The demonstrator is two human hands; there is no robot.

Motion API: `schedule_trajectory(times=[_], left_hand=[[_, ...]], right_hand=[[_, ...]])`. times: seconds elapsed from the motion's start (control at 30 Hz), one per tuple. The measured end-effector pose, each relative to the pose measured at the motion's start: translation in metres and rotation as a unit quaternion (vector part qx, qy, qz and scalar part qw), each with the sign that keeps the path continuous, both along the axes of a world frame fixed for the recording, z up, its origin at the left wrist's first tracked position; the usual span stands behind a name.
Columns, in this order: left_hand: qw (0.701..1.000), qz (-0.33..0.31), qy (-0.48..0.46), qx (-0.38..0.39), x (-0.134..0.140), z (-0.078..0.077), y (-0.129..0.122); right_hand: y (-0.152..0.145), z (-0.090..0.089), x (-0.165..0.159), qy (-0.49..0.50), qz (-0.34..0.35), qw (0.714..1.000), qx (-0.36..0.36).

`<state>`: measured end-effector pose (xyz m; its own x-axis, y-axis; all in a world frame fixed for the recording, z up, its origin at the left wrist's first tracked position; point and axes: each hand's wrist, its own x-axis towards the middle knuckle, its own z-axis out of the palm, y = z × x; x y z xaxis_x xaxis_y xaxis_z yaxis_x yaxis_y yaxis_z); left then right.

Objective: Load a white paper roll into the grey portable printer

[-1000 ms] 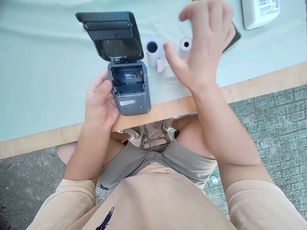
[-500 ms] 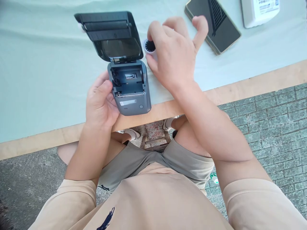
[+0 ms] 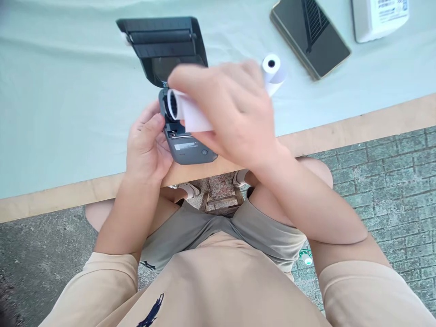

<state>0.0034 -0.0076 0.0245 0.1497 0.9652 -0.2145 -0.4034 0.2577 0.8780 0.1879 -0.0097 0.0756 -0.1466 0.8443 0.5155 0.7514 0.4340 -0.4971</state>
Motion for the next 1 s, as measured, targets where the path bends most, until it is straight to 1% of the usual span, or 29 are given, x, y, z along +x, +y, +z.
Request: schedule_trajectory(times=[0.07,0.1,0.17,0.3,0.43,0.53,0.6,0.63,0.73,0.8,0.87,0.93,1.0], left_hand=[[1.000,0.001,0.006,-0.003,0.001,0.001,0.000],[1.000,0.003,0.012,-0.007,0.001,0.001,0.000],[1.000,0.009,0.022,-0.012,0.001,0.001,0.000],[1.000,0.027,0.011,0.001,0.001,-0.001,-0.001],[1.000,0.030,0.000,0.001,0.001,-0.002,-0.001],[1.000,0.021,-0.012,-0.008,0.001,-0.001,-0.001],[1.000,0.019,-0.020,-0.009,0.001,0.000,-0.001],[1.000,0.018,-0.023,-0.009,0.001,0.000,-0.001],[0.999,0.012,-0.029,-0.010,0.000,0.000,-0.001],[1.000,0.007,-0.028,-0.012,0.000,0.000,-0.001],[1.000,0.005,-0.021,-0.007,-0.001,-0.001,0.000],[1.000,0.004,-0.016,0.000,-0.001,-0.002,0.000],[1.000,0.001,-0.016,0.009,-0.001,-0.002,0.000]], right_hand=[[-0.001,-0.003,-0.010,-0.068,0.026,0.996,0.046],[-0.001,-0.004,-0.014,-0.094,0.026,0.994,0.050],[0.002,-0.004,-0.018,-0.126,0.015,0.991,0.029],[0.005,-0.005,-0.024,-0.145,0.036,0.989,0.018],[0.004,-0.007,-0.028,-0.156,0.054,0.986,0.014],[0.003,-0.007,-0.027,-0.153,0.056,0.986,-0.030],[0.004,-0.007,-0.025,-0.147,0.053,0.987,-0.041],[0.004,-0.007,-0.023,-0.145,0.051,0.988,-0.030],[0.005,-0.010,-0.018,-0.138,0.059,0.988,0.047],[0.004,-0.013,-0.016,-0.126,0.073,0.985,0.099],[0.001,-0.017,-0.014,-0.112,0.094,0.980,0.135],[-0.004,-0.020,-0.013,-0.108,0.112,0.978,0.139],[-0.008,-0.023,-0.013,-0.116,0.120,0.979,0.114]])
